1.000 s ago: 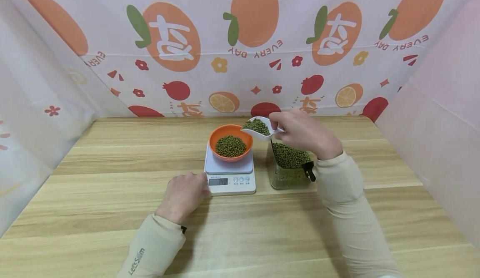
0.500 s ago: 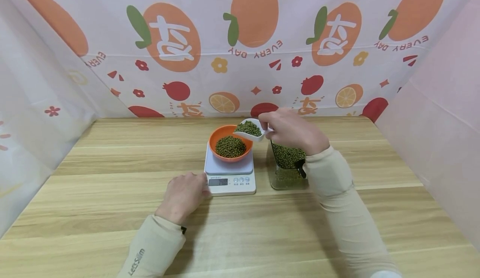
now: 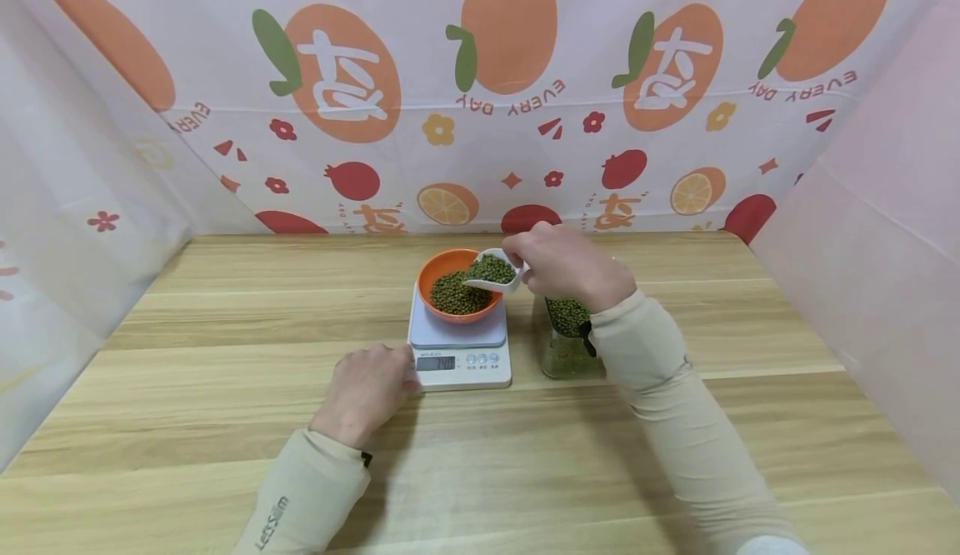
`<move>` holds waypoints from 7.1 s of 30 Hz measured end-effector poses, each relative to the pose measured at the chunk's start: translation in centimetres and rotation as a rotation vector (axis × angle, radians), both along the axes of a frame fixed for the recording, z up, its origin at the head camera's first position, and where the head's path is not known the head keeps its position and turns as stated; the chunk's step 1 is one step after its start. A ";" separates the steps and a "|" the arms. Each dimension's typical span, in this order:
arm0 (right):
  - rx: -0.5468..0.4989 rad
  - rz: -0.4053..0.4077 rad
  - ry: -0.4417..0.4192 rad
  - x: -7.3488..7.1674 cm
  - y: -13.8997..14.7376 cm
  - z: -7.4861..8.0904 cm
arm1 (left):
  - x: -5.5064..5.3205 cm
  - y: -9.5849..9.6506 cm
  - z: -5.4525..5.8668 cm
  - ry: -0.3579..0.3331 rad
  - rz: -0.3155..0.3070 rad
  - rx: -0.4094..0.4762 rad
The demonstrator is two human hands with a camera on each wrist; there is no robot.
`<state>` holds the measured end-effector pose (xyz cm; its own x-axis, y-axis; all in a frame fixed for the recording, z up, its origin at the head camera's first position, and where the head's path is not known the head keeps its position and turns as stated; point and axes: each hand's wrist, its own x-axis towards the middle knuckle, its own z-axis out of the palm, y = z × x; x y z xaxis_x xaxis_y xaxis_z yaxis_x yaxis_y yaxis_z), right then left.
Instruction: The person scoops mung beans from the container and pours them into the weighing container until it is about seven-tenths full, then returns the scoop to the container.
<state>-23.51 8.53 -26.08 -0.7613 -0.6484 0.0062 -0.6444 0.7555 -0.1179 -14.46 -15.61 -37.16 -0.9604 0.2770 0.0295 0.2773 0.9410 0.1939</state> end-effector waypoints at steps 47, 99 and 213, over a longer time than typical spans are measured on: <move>0.126 -0.002 0.459 1.1 -1.7 0.4 | -0.1 0.2 0.1 -0.032 0.019 -0.022; -0.068 -0.064 0.209 1.7 3.4 -0.3 | 0.0 0.1 0.1 -0.048 0.024 -0.017; 0.122 -0.201 -0.213 0.8 8.7 1.9 | 0.2 0.1 0.2 -0.023 0.011 -0.015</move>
